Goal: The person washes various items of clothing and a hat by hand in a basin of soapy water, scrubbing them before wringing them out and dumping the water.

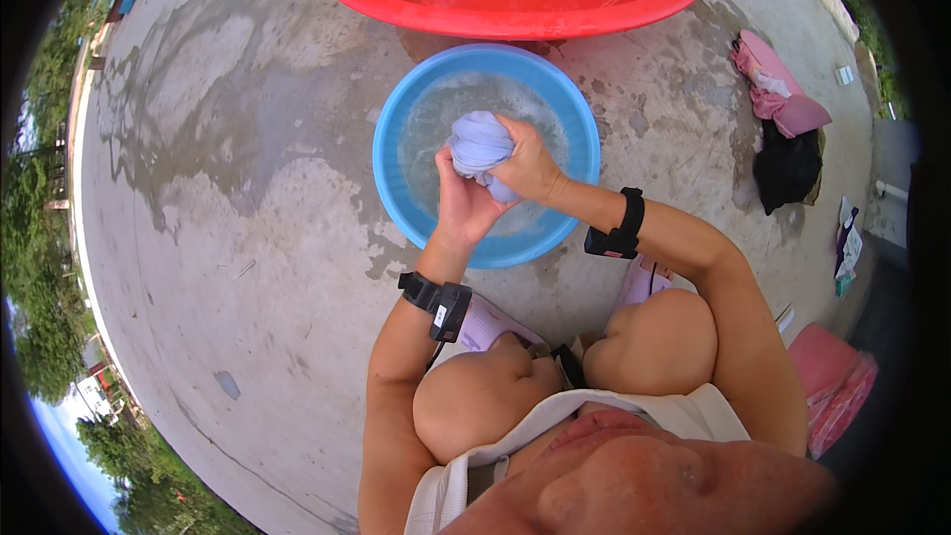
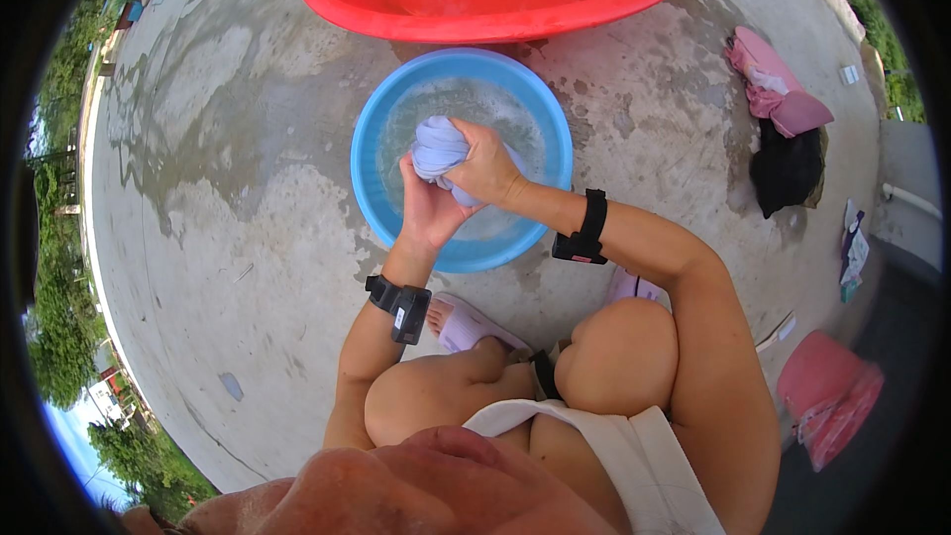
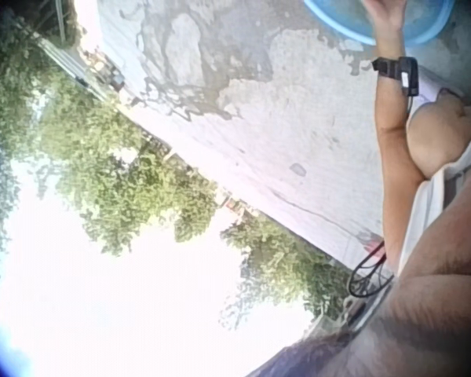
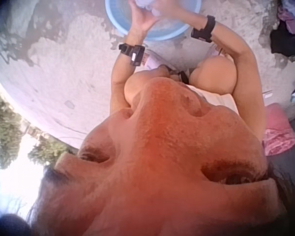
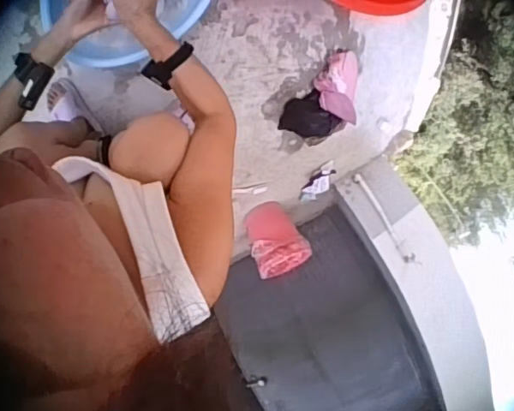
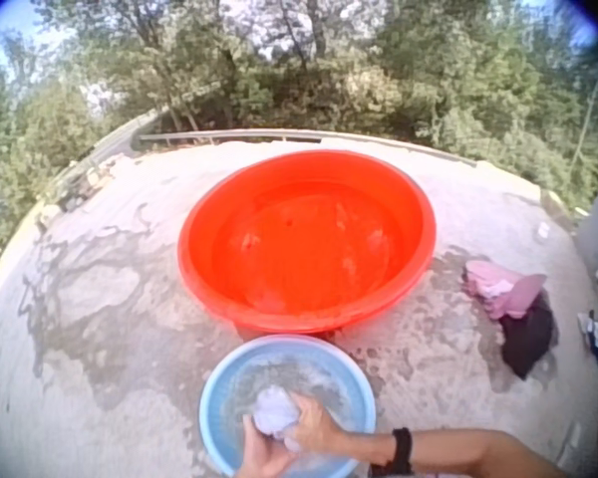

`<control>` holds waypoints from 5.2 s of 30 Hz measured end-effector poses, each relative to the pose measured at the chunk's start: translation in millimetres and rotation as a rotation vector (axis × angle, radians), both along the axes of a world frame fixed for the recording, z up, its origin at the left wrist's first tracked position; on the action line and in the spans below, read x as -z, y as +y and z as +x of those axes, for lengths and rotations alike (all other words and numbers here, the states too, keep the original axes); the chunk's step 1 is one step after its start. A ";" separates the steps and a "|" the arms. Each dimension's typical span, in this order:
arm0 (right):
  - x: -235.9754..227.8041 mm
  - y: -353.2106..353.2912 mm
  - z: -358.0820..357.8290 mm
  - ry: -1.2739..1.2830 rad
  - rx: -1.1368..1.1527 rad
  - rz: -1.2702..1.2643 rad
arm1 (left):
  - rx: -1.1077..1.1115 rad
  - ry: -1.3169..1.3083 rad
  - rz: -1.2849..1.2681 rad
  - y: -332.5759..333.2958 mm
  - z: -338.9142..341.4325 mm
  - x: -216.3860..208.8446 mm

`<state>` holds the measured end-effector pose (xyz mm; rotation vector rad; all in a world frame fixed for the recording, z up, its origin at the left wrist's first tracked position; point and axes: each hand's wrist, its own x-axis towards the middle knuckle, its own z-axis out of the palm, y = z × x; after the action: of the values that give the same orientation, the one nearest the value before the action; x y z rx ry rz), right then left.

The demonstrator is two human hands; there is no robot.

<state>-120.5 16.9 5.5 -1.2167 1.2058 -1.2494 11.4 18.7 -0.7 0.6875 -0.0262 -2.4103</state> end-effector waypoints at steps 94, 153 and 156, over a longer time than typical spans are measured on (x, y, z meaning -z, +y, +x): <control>8.5 -38.1 -6.7 0.342 -0.376 0.091 | 0.278 -0.323 -0.136 11.1 -17.4 26.9; -11.3 -0.4 -120.4 1.091 -0.107 -0.089 | 0.052 -1.984 -1.269 -10.9 119.7 5.6; 34.4 12.5 -169.8 0.727 -0.206 0.362 | -0.221 -2.118 -1.130 5.4 133.7 34.3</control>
<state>-290.3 29.3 -28.9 -1.5167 1.6764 -0.3952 145.1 24.1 -35.0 1.8808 -1.6952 -0.2165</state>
